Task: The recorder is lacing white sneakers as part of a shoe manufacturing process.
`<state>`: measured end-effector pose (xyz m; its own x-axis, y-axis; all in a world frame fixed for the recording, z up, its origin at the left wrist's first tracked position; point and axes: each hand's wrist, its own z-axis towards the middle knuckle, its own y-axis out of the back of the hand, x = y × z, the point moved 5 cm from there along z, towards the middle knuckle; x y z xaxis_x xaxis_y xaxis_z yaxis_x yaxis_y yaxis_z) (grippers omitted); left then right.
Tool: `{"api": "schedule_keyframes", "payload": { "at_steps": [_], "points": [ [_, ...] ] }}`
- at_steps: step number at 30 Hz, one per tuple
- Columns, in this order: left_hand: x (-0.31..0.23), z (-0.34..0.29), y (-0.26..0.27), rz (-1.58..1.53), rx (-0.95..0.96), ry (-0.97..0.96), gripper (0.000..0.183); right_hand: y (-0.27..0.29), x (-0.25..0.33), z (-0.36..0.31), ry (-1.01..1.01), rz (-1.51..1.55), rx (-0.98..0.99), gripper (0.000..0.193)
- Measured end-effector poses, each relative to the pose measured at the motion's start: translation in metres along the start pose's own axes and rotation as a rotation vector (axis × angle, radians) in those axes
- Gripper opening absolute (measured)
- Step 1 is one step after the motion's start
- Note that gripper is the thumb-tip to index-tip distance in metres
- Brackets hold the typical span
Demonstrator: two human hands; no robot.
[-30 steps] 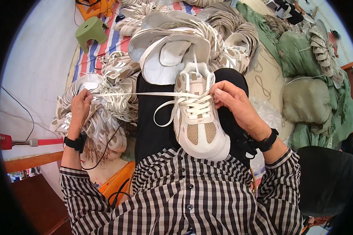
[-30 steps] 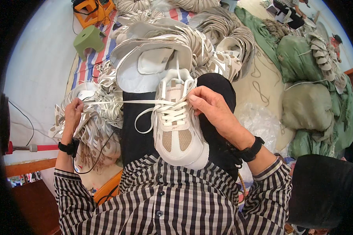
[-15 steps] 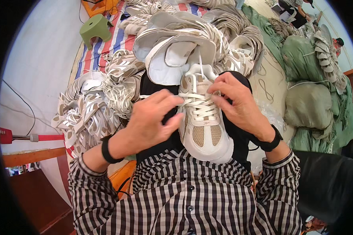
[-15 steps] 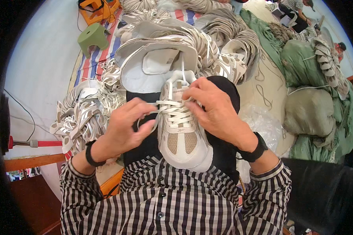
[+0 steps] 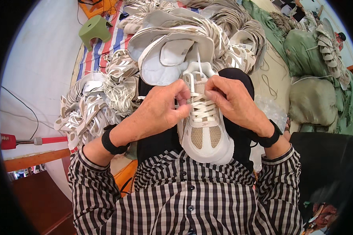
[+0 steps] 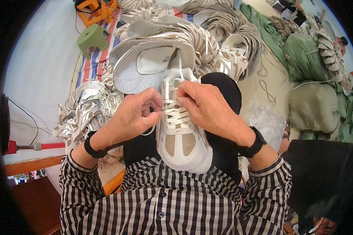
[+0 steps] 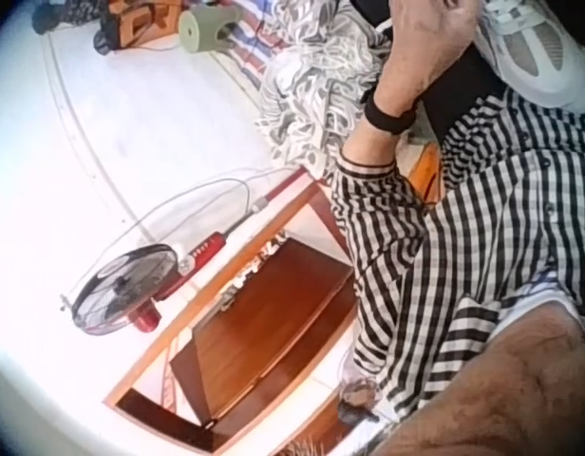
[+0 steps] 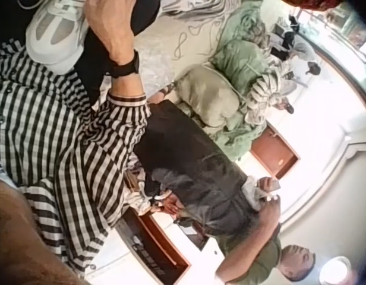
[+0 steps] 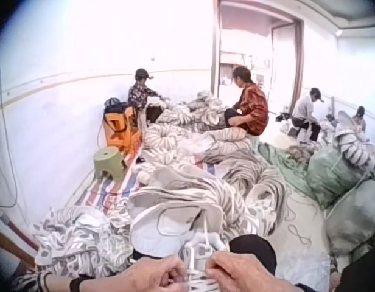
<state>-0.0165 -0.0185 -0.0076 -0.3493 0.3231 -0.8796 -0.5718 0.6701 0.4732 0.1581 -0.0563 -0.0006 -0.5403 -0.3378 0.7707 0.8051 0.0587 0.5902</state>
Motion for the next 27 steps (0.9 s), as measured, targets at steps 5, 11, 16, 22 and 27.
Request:
{"api": "schedule_keyframes", "payload": {
  "at_steps": [5, 11, 16, 22, 27],
  "points": [
    [0.0, 0.005, -0.007, -0.079, 0.04, -0.014, 0.015, -0.002, -0.013, -0.001, -0.162, 0.238, 0.02, 0.008],
    [-0.009, 0.003, 0.007, 0.228, -0.099, -0.085, 0.019, 0.004, -0.015, -0.002, -0.285, 0.558, -0.026, 0.006],
    [-0.019, 0.001, 0.007, 0.235, -0.126, -0.319, 0.019, 0.043, -0.019, -0.014, -0.372, 0.698, -0.184, 0.008],
    [0.0, 0.004, 0.012, -0.313, 0.15, -0.018, 0.009, 0.085, -0.023, -0.048, -0.369, 0.683, -0.41, 0.01],
    [-0.001, 0.006, 0.015, -0.477, 0.258, 0.126, 0.011, 0.138, -0.032, -0.075, -0.291, 0.697, -0.538, 0.009]
  ]
}}
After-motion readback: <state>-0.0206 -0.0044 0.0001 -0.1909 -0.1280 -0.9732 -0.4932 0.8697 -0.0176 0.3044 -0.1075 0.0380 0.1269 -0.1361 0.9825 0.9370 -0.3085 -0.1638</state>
